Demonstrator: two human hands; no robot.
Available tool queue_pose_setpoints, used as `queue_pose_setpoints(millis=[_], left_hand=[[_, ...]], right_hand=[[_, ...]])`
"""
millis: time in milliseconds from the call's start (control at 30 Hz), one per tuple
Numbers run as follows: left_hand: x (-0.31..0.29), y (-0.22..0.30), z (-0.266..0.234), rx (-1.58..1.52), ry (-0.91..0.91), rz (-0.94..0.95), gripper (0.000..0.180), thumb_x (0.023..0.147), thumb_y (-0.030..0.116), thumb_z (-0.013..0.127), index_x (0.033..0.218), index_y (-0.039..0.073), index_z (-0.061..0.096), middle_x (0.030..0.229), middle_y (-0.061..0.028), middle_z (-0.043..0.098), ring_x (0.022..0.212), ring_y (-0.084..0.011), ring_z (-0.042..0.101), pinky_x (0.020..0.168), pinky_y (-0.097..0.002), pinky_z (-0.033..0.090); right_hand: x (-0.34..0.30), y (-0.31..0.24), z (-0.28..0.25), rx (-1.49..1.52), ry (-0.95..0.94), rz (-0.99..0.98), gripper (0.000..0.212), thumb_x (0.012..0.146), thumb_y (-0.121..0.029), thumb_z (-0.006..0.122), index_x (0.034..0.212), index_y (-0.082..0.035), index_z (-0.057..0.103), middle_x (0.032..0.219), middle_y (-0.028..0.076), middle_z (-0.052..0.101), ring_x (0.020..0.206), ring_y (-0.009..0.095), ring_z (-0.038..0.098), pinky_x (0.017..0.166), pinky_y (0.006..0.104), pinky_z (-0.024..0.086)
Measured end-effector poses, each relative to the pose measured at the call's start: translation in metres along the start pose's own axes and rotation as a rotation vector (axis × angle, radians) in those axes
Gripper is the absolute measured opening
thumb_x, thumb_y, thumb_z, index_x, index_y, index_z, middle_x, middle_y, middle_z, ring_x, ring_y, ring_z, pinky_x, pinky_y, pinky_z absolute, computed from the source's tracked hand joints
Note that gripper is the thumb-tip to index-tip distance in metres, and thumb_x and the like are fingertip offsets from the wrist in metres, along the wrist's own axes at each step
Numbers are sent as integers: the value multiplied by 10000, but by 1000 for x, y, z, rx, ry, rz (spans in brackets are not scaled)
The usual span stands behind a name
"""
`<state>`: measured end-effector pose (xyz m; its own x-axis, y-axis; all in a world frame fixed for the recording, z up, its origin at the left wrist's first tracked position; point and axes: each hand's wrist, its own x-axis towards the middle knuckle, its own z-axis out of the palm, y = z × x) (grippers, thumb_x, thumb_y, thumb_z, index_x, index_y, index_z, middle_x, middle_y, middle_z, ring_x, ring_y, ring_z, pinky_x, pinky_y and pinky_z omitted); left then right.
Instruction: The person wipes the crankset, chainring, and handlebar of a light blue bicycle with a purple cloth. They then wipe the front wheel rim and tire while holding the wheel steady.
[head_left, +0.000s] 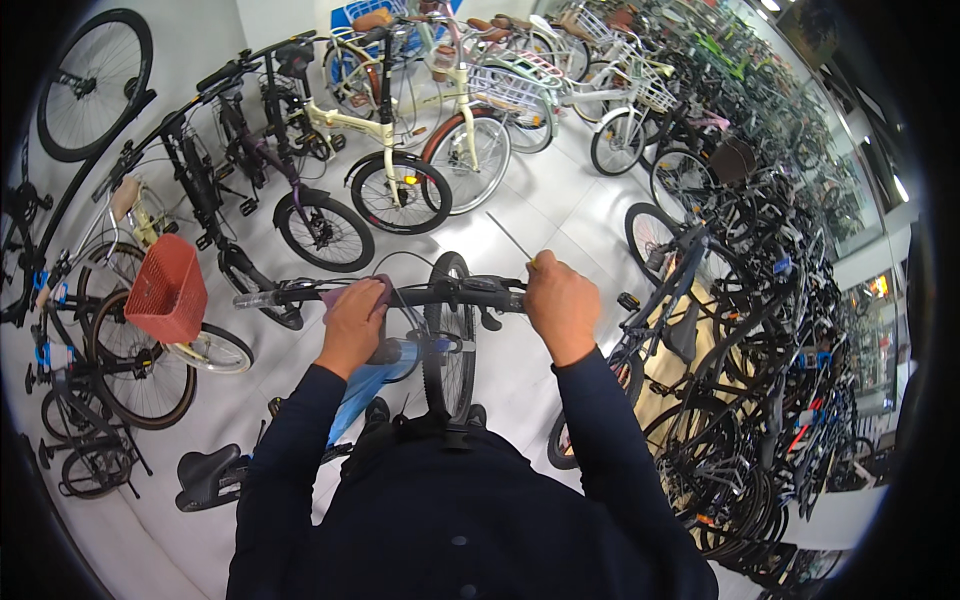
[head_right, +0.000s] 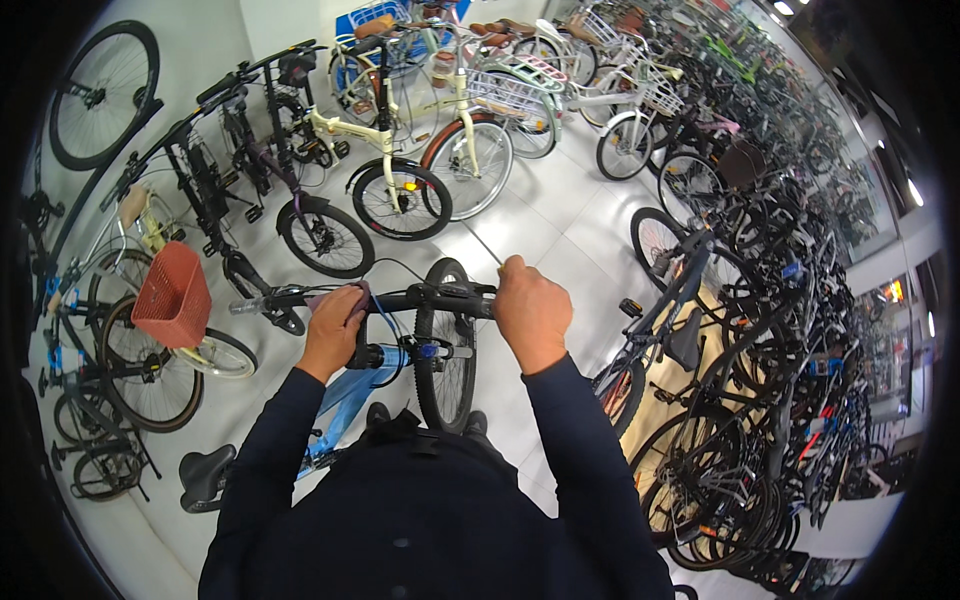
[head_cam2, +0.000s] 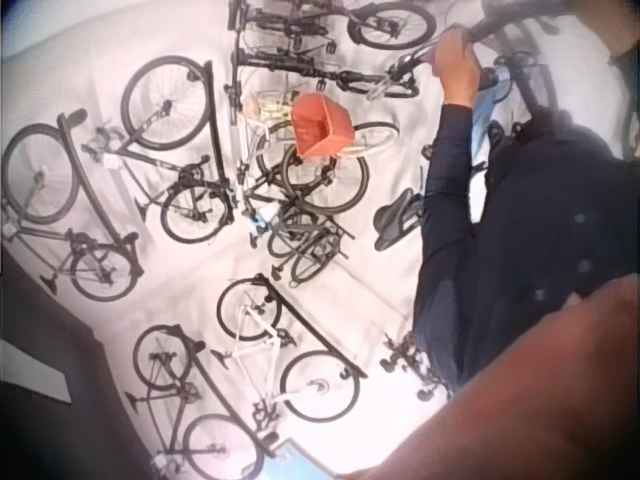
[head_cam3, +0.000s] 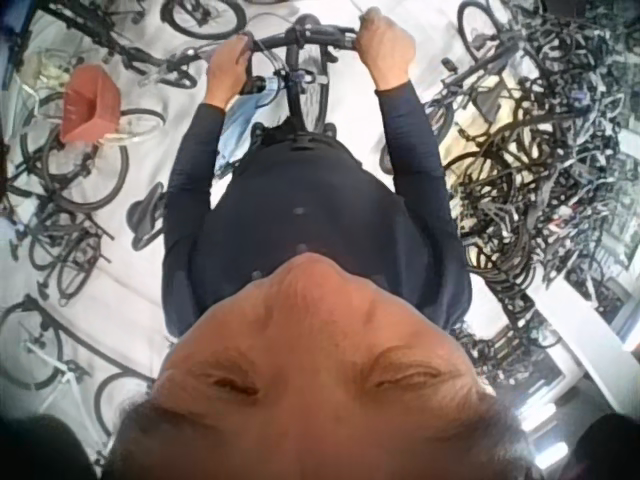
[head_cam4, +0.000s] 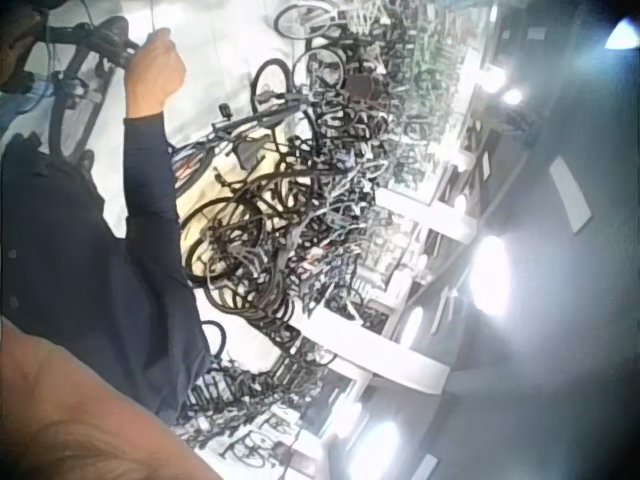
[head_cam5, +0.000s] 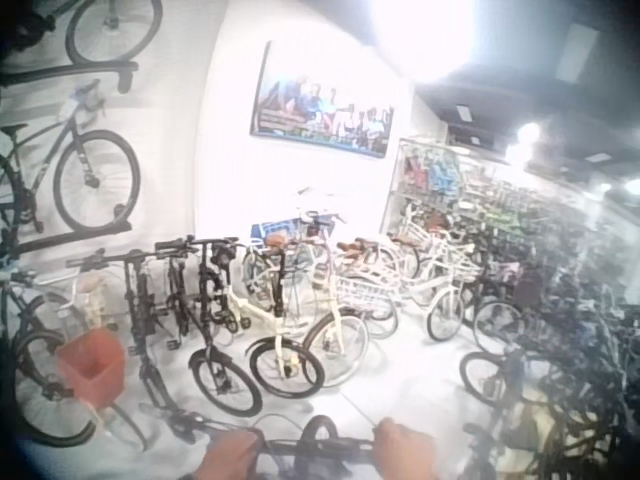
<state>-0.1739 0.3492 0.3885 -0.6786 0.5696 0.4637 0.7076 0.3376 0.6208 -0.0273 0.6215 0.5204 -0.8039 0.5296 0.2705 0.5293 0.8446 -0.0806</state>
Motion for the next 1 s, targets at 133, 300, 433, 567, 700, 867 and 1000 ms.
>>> queue_pose_setpoints(millis=[133,300,433,567,700,867,1000], left_hand=[[12,1,2,16,-56,65,327,854,32,737,1176,22,683,1214,-167,700,1141,-385,654,1002,-457,513],[17,6,6,35,-53,58,271,891,55,721,1156,18,682,1181,-165,709,1100,-384,659,981,-450,513],[20,9,5,34,-60,68,267,890,47,719,1152,19,679,1165,-165,712,1101,-384,659,967,-447,517],[26,14,2,48,-86,104,245,892,36,713,1134,29,677,1156,-163,711,1078,-382,665,936,-443,529],[32,20,5,37,-93,157,228,898,42,711,1122,21,674,1144,-161,714,1064,-383,667,926,-444,528],[28,14,-2,42,-133,122,269,876,48,735,1136,36,672,1154,-160,718,1072,-393,665,935,-467,509],[15,3,-12,75,-105,134,328,861,58,739,1178,37,662,1195,-157,698,1129,-393,637,998,-488,461]], right_hand=[[0,2,4,0,44,-20,164,944,-239,660,861,-104,618,723,123,708,621,347,701,561,460,541],[0,3,7,-2,99,-65,63,879,-134,627,831,-103,599,709,123,694,579,330,700,515,431,541],[-1,3,9,18,36,-11,164,938,-233,663,862,-96,614,735,119,711,620,351,699,556,460,538],[-2,2,9,21,60,-32,171,943,-228,661,850,-95,607,722,116,702,597,342,693,539,439,532],[-3,2,7,11,93,-58,54,855,-134,633,823,-96,614,721,110,699,591,310,711,518,405,551],[-2,2,7,40,93,-49,87,886,-169,639,846,-94,619,723,107,701,600,316,709,528,419,547],[1,1,10,39,69,-33,119,921,-204,642,883,-92,626,726,101,705,604,319,706,533,425,542]])
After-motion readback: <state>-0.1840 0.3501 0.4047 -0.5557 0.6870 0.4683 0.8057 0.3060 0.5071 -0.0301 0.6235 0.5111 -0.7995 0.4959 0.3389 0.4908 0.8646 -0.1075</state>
